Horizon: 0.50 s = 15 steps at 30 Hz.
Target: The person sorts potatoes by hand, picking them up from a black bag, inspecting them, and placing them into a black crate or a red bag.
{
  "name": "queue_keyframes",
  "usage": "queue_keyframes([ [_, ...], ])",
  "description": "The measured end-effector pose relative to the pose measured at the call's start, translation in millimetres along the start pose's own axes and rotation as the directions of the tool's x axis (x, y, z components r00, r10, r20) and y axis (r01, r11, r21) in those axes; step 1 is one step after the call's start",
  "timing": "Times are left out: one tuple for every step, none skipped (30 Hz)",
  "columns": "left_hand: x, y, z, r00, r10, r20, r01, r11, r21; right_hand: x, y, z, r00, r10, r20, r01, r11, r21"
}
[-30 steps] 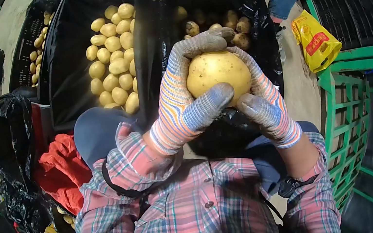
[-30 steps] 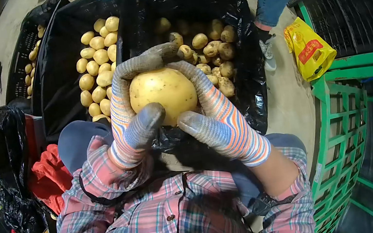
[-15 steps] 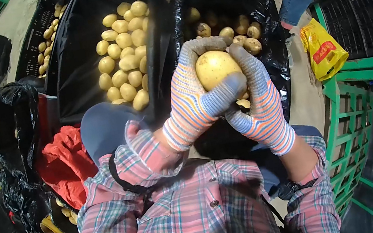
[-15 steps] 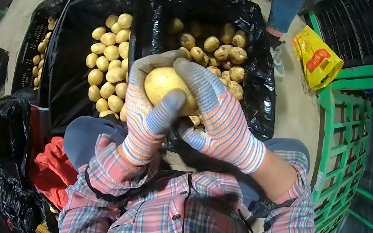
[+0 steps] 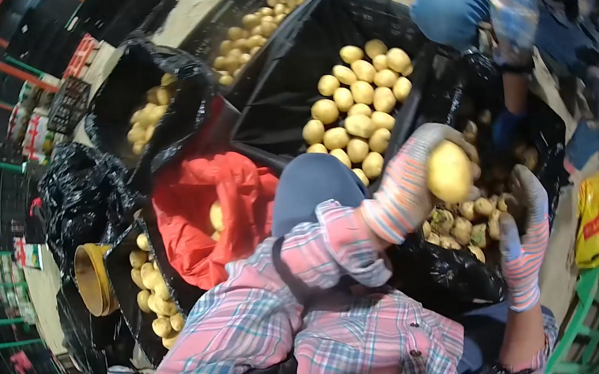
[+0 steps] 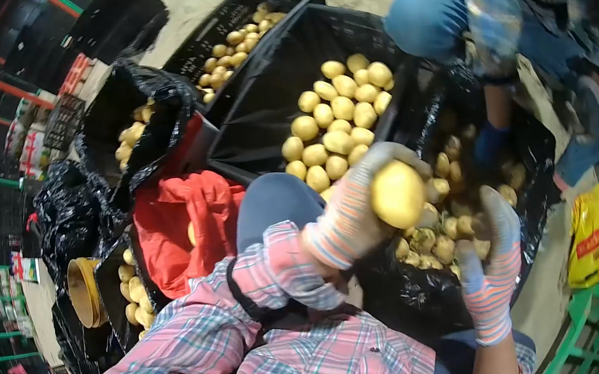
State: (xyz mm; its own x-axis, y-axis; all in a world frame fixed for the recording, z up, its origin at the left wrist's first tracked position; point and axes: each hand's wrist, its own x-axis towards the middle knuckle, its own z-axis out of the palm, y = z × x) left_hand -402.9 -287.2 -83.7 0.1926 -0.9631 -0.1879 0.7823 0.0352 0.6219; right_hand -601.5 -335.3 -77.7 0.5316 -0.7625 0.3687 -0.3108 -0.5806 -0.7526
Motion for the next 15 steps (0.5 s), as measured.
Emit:
queue_keyframes([
  [-9,23,-5,0.993,-0.098,-0.061,0.088,0.984,-0.154,-2,-1,0,0.993,0.116,-0.015,-0.114,0.989,0.090],
  [-15,42,-21,0.991,-0.017,-0.134,-0.006,0.986,-0.166,-5,3,-3,0.995,0.102,-0.014,-0.100,0.990,0.100],
  [-20,61,-36,0.976,0.065,-0.207,-0.101,0.981,-0.165,-7,9,-8,0.988,0.150,0.046,-0.155,0.976,0.153],
  [-25,80,-52,0.950,0.146,-0.276,-0.193,0.969,-0.152,-8,12,-10,0.975,0.196,0.109,-0.215,0.956,0.199],
  [-30,106,-70,0.906,0.216,-0.363,-0.260,0.962,-0.076,-9,10,-10,0.976,0.190,0.108,-0.209,0.956,0.205],
  [-35,132,-88,0.849,0.284,-0.445,-0.312,0.950,0.011,-11,8,-11,0.973,0.190,0.132,-0.213,0.959,0.188],
  [-46,156,-109,0.839,0.320,-0.440,-0.399,0.912,-0.097,-12,6,-13,0.969,0.192,0.155,-0.218,0.961,0.170],
  [-54,186,-147,0.802,0.354,-0.481,-0.468,0.873,-0.136,-12,5,-17,0.964,0.185,0.191,-0.207,0.973,0.103],
  [-59,215,-161,0.764,0.376,-0.524,-0.528,0.831,-0.174,-12,6,-15,0.963,0.193,0.187,-0.214,0.971,0.101],
  [-59,241,-173,0.574,0.461,-0.677,-0.702,0.703,-0.115,-11,8,-11,0.975,0.170,0.142,-0.189,0.973,0.134],
  [-64,271,-201,0.561,0.477,-0.676,-0.719,0.686,-0.112,-11,8,-12,0.983,0.161,0.091,-0.173,0.973,0.153],
  [-73,293,-225,0.586,0.488,-0.647,-0.708,0.697,-0.115,-8,3,-15,0.977,0.195,0.092,-0.204,0.973,0.109],
  [-78,310,-244,0.620,0.480,-0.621,-0.683,0.719,-0.126,-10,12,-17,0.982,0.177,0.070,-0.184,0.976,0.118],
  [-77,321,-256,0.664,0.462,-0.588,-0.645,0.751,-0.138,-8,12,-18,0.972,0.231,0.045,-0.236,0.961,0.146],
  [-71,324,-260,0.719,0.438,-0.540,-0.598,0.786,-0.160,-6,21,-22,0.985,0.174,0.022,-0.174,0.985,0.004],
])
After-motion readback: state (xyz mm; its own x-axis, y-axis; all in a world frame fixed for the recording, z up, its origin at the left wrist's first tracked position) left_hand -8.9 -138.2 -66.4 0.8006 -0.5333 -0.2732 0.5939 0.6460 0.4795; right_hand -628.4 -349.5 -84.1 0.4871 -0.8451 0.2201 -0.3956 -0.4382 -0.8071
